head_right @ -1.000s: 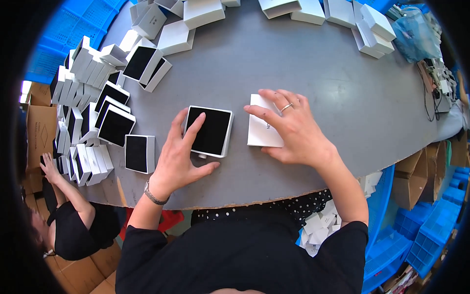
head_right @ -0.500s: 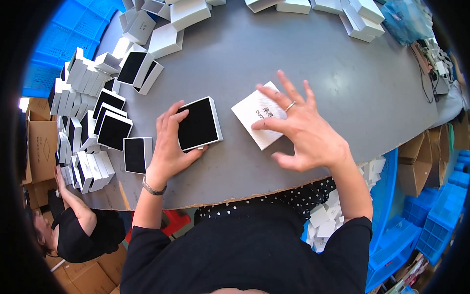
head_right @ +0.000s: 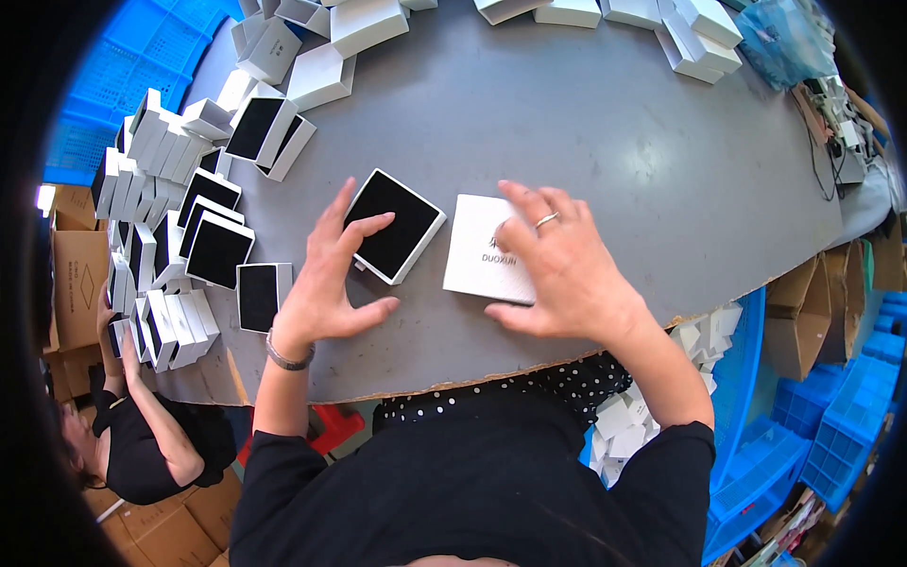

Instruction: Assembling and organizing small white boxes with black inserts at a packaging workstation.

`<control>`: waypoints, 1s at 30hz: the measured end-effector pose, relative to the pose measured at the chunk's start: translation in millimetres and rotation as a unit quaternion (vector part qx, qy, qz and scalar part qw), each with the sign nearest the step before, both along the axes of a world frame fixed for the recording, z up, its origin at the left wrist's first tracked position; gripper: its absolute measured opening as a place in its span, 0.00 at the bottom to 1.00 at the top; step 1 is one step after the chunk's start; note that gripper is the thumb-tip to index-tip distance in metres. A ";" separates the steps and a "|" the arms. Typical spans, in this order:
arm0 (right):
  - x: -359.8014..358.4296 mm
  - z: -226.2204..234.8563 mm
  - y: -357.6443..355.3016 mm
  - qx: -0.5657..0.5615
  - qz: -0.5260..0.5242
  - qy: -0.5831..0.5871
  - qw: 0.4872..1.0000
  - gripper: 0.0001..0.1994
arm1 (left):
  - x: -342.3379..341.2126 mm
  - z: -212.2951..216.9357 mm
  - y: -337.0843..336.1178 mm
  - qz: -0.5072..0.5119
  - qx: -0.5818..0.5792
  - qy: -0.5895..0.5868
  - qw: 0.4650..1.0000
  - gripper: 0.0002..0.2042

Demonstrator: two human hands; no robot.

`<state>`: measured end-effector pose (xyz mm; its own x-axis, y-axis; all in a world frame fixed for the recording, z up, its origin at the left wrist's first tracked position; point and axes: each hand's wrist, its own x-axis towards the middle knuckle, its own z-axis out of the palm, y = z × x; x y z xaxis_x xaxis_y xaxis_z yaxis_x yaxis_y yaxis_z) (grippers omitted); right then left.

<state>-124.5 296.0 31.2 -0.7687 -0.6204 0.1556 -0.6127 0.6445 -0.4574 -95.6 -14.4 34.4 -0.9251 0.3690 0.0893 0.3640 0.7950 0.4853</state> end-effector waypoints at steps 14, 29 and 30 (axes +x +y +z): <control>-19.9 -6.7 -10.9 0.014 0.023 0.040 0.999 0.43 | 23.0 -26.0 3.3 0.076 0.105 0.008 0.992 0.30; -13.0 -19.2 -52.9 -0.065 0.114 0.022 0.991 0.42 | 23.8 -42.2 34.2 0.033 0.293 -0.034 0.955 0.57; -9.9 -19.4 -58.5 -0.066 0.102 0.035 0.992 0.41 | 19.0 -40.5 48.1 0.076 0.431 -0.074 0.896 0.58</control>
<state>-134.4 237.5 11.8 -0.6136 -0.7327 0.2944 -0.7576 0.4410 -0.4812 -76.6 33.8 -6.1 -0.9839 0.0906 0.1538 0.1652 0.1363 0.9768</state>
